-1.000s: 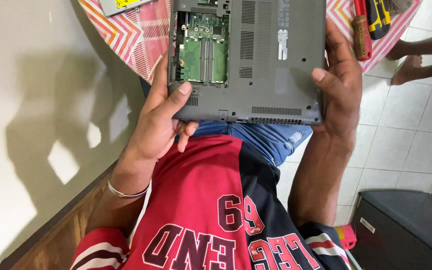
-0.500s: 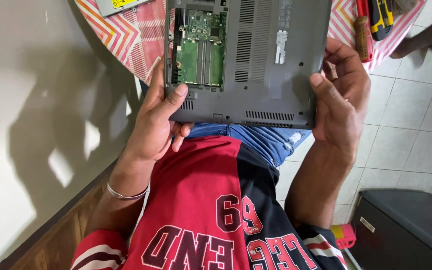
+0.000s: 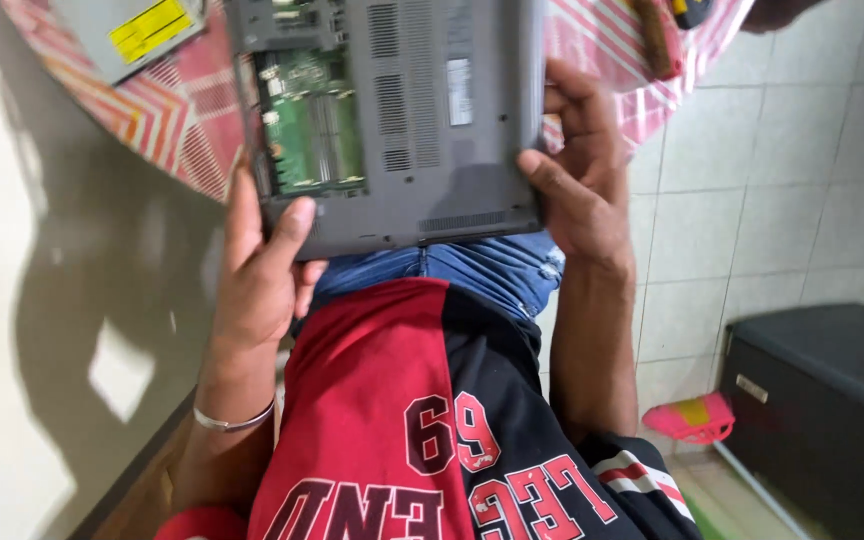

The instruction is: Disassembling a laptop by removing the optical drive and unscrewing the bottom cover.

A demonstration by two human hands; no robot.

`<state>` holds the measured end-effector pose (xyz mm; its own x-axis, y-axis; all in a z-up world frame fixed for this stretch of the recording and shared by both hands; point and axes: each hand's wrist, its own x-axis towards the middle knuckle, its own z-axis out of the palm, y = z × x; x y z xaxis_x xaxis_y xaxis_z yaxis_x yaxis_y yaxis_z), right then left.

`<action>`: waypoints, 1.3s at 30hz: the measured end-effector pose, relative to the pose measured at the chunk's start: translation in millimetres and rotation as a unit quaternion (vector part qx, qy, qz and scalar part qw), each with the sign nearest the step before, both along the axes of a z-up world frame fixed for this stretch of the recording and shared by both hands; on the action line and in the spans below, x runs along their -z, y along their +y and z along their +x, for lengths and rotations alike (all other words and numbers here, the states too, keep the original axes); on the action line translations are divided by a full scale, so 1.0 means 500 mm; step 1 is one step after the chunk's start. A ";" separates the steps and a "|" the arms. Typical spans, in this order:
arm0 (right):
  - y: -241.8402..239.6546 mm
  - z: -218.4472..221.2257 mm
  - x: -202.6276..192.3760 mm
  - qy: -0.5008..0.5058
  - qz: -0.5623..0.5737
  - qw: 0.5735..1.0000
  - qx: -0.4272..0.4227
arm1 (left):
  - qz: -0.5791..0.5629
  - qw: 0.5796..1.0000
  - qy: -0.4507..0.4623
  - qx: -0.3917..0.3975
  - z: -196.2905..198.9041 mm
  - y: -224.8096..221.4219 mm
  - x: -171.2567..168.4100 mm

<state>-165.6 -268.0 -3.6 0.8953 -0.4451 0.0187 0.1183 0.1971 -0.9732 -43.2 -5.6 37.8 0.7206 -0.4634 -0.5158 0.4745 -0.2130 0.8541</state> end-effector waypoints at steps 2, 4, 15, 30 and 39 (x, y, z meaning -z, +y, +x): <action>-0.009 -0.008 0.007 -0.003 0.010 1.000 -0.007 | -0.015 1.000 -0.013 0.009 0.005 -0.004 -0.005; -0.016 -0.015 0.013 -0.024 0.028 0.998 -0.057 | -0.040 0.999 -0.017 0.004 0.009 -0.004 -0.009; -0.030 -0.036 0.026 -0.038 0.073 0.989 -0.122 | 0.005 0.999 0.034 -0.001 0.024 0.010 0.015; 0.055 -0.012 0.005 0.008 -0.235 0.970 -0.059 | -0.024 0.997 -0.057 0.046 0.040 0.046 0.044; 0.076 -0.012 0.001 0.063 -0.311 0.945 -0.074 | -0.045 0.996 -0.072 0.040 0.044 0.055 0.055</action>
<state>-171.8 -229.8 -4.1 0.9597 -0.2519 0.1250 0.0104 -0.4124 -0.9109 -21.1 22.1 10.2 0.7430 -0.5619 -0.3637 0.3309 -0.1639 0.9293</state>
